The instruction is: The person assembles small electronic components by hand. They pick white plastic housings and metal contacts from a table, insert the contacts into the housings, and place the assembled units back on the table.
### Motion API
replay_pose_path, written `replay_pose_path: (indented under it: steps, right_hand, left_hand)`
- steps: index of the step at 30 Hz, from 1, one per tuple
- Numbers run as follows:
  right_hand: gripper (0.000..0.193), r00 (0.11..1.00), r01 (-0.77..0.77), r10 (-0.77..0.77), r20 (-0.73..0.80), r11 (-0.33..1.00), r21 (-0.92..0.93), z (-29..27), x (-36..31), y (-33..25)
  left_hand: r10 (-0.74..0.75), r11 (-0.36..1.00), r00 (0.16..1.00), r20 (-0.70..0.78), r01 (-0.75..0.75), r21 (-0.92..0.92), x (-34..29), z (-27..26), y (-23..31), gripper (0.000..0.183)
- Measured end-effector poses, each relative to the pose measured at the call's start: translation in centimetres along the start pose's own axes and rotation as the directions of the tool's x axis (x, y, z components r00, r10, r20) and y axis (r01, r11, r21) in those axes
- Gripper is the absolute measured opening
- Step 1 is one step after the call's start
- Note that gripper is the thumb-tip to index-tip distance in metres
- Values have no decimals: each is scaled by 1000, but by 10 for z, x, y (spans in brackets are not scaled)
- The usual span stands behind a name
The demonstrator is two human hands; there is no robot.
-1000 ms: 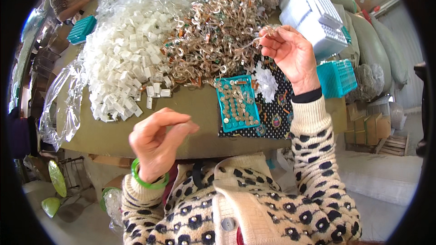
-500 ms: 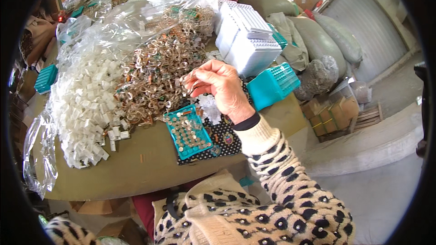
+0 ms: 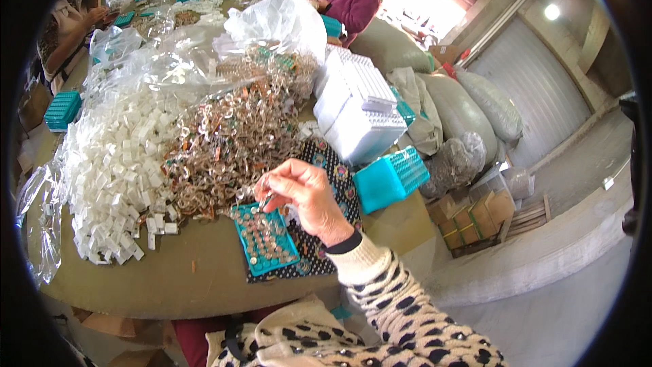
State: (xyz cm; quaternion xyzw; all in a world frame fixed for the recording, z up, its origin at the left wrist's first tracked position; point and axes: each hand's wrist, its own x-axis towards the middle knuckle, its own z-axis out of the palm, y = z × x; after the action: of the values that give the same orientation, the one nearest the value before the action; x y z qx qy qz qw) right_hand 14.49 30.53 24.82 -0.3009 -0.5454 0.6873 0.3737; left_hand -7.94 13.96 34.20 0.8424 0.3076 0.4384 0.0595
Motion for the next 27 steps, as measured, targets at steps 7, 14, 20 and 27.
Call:
replay_pose_path:
  steps: [7,14,20,27]
  right_hand:
    - [13,1000,12,-12,16,1000,0,-5,-3,3]
    - [11,998,57,-56,-13,993,105,-6,-5,-3]
    - [9,993,110,-120,20,960,259,1,-8,-9]
    - [12,996,85,-82,-23,978,191,7,-19,-13]
  left_hand:
    - [4,1000,1000,10,-4,-15,1,1,2,19]
    - [-21,999,1000,5,21,-27,-8,-8,10,22]
    - [-2,1000,1000,-20,2,1,6,-13,15,24]
    - [56,935,926,-374,-180,-306,19,-25,10,28]
